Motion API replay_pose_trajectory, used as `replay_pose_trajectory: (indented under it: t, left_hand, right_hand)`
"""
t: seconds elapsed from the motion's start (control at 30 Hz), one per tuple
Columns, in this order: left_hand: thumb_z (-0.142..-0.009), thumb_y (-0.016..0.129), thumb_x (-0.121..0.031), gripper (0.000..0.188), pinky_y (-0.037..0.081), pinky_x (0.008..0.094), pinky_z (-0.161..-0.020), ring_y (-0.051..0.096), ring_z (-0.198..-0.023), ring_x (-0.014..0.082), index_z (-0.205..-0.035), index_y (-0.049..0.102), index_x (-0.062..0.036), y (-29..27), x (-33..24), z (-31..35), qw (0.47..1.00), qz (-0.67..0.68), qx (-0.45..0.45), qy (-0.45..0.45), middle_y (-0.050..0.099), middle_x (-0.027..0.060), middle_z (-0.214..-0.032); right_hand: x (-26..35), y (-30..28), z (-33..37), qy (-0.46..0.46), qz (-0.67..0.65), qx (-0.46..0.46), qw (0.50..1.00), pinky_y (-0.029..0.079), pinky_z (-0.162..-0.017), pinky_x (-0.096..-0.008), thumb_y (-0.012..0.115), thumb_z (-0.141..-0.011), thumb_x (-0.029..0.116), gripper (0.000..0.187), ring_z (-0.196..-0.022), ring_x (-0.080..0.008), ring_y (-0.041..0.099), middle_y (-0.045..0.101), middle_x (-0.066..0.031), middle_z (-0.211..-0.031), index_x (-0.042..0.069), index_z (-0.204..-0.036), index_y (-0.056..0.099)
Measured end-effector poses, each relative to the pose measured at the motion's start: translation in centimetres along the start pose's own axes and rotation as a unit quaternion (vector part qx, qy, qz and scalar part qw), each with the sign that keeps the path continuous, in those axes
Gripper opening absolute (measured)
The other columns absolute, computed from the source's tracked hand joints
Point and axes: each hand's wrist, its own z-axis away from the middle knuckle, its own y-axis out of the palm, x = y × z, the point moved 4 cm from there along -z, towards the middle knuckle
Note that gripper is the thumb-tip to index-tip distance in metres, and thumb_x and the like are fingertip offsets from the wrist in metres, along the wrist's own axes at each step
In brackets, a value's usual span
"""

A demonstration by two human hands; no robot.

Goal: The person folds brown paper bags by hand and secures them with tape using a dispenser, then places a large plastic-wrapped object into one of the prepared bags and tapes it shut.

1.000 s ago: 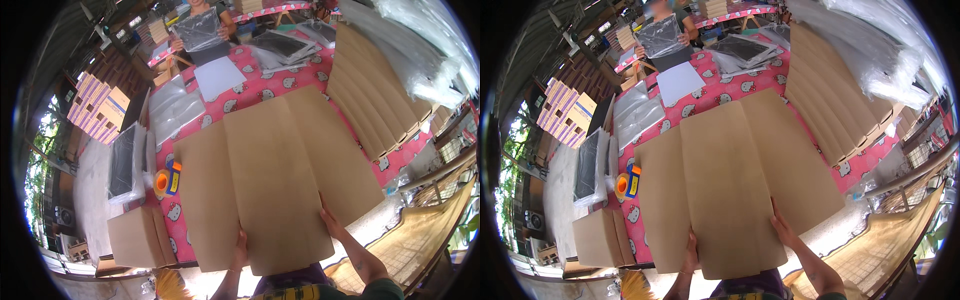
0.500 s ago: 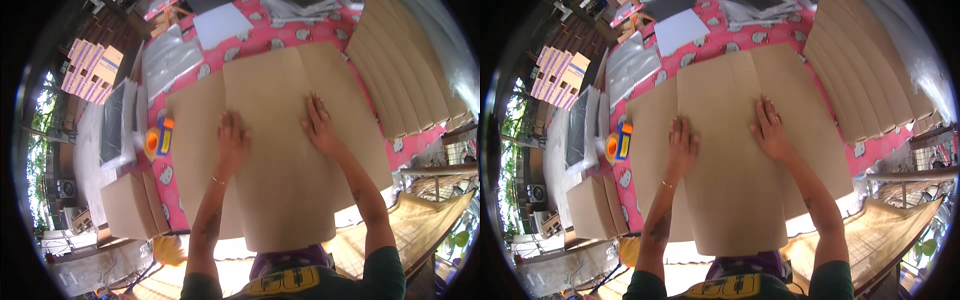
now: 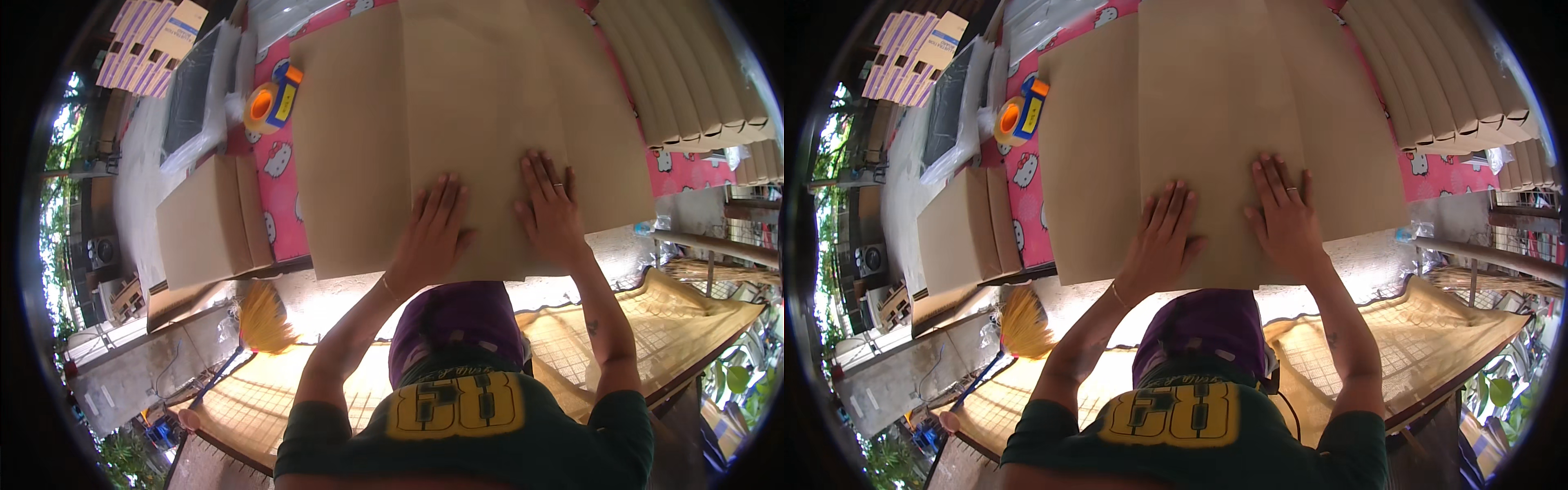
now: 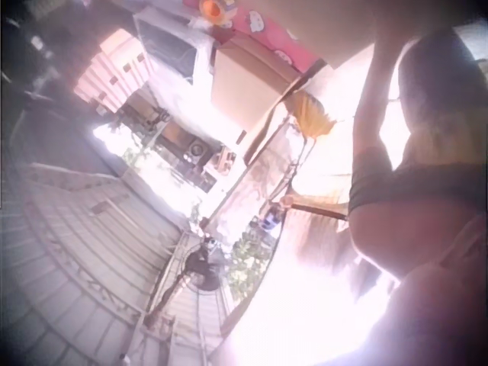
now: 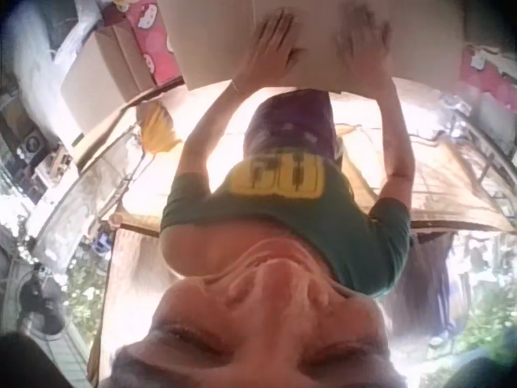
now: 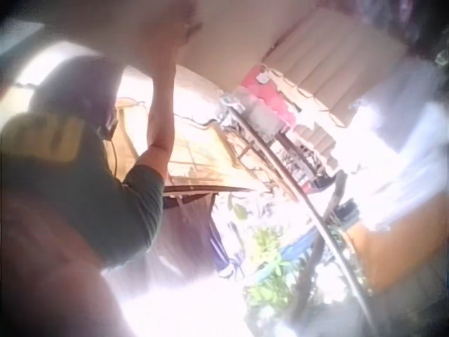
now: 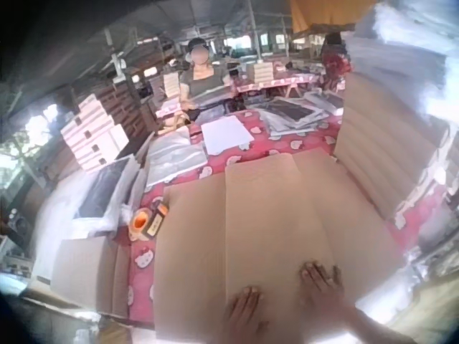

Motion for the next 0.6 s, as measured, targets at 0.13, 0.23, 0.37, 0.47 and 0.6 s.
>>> replay_pose_trajectory:
  t: [0.13,0.23,0.37,0.47,0.6]
  left_hand:
    - [-0.098,0.053,-0.035,0.071,0.029,0.0531,-0.115,0.027,-0.144,0.044,-0.149,0.026,0.0064,-0.3,0.2,0.9,0.996,0.048,-0.045,-0.061,0.029,0.0299,-0.153]
    - [-0.099,0.055,-0.029,0.062,0.043,0.049,-0.105,0.044,-0.132,0.0446,-0.145,0.034,0.0078,-0.6,1.1,1.9,0.945,0.16,-0.155,-0.24,0.041,0.0308,-0.145]
    - [-0.099,0.054,-0.023,0.039,0.055,0.0464,-0.077,0.064,-0.098,0.0424,-0.125,0.056,0.0064,-0.9,4.5,0.7,0.903,0.24,-0.161,-0.319,0.062,0.0289,-0.114]
    - [-0.099,0.054,-0.022,0.031,0.054,0.0471,-0.066,0.069,-0.08,0.0418,-0.103,0.066,0.006,-1.7,8.2,-5.4,0.891,0.22,-0.191,-0.348,0.068,0.0264,-0.087]
    - [-0.096,0.055,-0.02,0.029,0.055,0.0474,-0.066,0.069,-0.08,0.0426,-0.093,0.07,0.0043,-0.8,17.6,-17.7,0.89,0.159,-0.265,-0.335,0.069,0.026,-0.085]
  right_hand:
    - [0.6,0.4,0.4,0.014,-0.011,0.004,1.0,0.019,-0.118,-0.0595,0.051,-0.098,0.035,0.064,-0.147,-0.0289,0.028,0.03,-0.0113,-0.159,0.007,-0.152,0.03]
    - [0.2,0.3,0.0,0.023,-0.034,0.006,0.999,0.019,-0.118,-0.0589,0.052,-0.098,0.035,0.064,-0.148,-0.0311,0.026,0.027,-0.0139,-0.16,0.01,-0.153,0.031]
    - [0.0,0.3,-0.2,0.044,-0.034,0.006,0.998,0.019,-0.117,-0.0587,0.055,-0.096,0.037,0.066,-0.148,-0.0356,0.022,0.023,-0.018,-0.16,0.013,-0.153,0.032]
    - [-0.4,0.6,0.1,0.045,-0.04,0.021,0.998,0.02,-0.116,-0.0598,0.057,-0.095,0.038,0.068,-0.148,-0.0383,0.021,0.022,-0.0205,-0.16,0.013,-0.153,0.032]
    - [-0.4,0.9,-0.2,0.025,-0.044,0.037,0.998,0.019,-0.115,-0.0625,0.058,-0.093,0.04,0.072,-0.148,-0.0405,0.02,0.022,-0.0233,-0.159,0.012,-0.154,0.03]
